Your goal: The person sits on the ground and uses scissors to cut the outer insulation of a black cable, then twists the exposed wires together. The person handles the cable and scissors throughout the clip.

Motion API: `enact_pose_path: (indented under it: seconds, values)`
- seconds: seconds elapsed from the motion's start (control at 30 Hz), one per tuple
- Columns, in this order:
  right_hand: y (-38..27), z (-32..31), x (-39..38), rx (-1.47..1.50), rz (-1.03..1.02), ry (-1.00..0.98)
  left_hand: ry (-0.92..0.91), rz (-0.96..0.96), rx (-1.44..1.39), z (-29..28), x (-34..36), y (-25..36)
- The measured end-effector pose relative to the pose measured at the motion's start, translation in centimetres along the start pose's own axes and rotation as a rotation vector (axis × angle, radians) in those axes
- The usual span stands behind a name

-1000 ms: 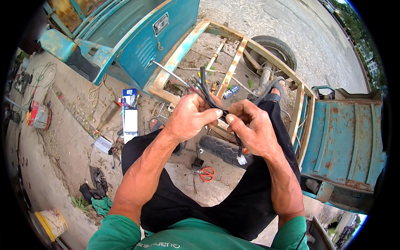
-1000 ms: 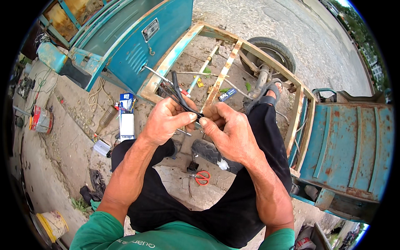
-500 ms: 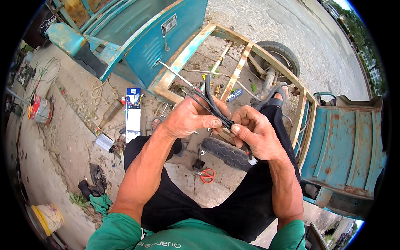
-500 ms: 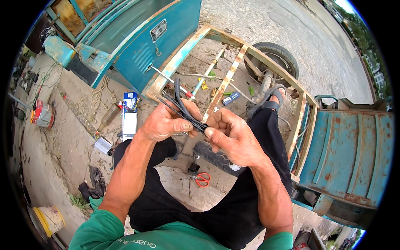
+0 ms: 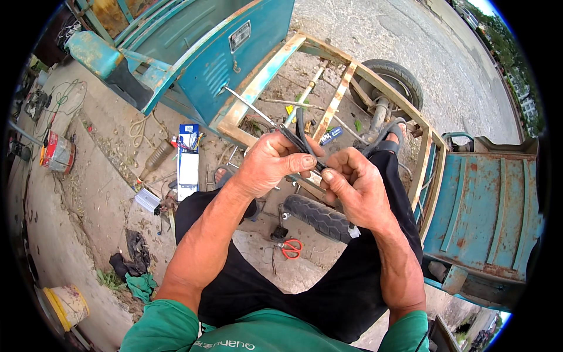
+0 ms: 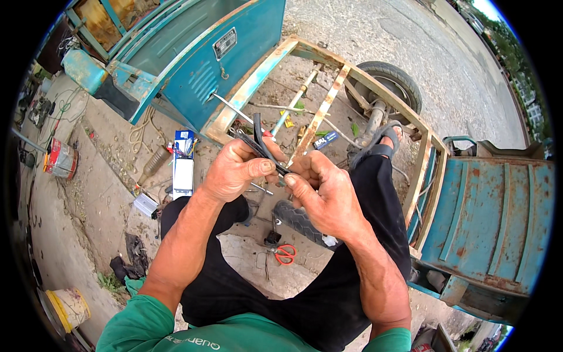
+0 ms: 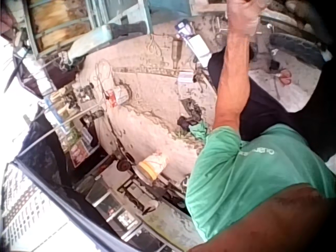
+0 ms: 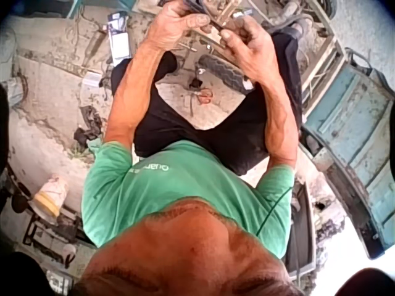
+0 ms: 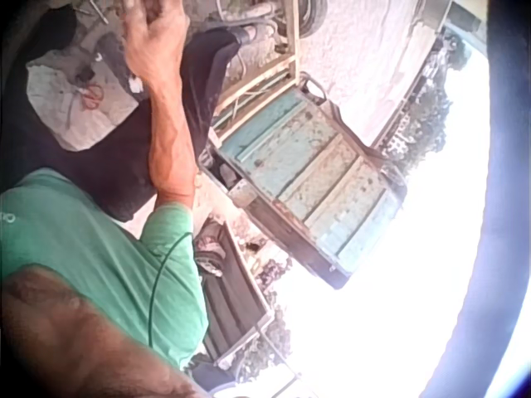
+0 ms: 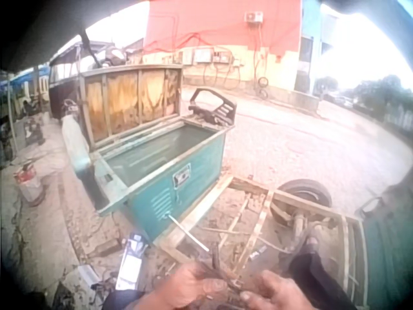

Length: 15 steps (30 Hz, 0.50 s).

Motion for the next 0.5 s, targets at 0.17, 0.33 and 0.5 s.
enact_pose_path:
  seconds: [0.17, 0.33, 0.5]
  values:
    - [0.1, 0.0, -0.4, 0.066, -0.011, -0.039, 0.036, 0.039, -0.015, -0.1, 0.1, 0.9]
    - [-1.2, 0.6, 0.1, -0.252, -0.120, -0.015, 0.112, 0.080, -0.005, -0.2, 0.0, 0.4]
    - [-2.2, 0.8, 0.4, -0.394, -0.102, 0.077, 0.156, 0.071, 0.028, 0.0, 0.0, 0.1]
Point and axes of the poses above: each hand's wrist, its own x-axis towards the middle knuckle, its own z-axis out of the palm, y = z × x, the point moved 8 cm from there along x, towards the middle knuckle, and after that the axes turned 12 degrees about -x, right-handed, at the moved point
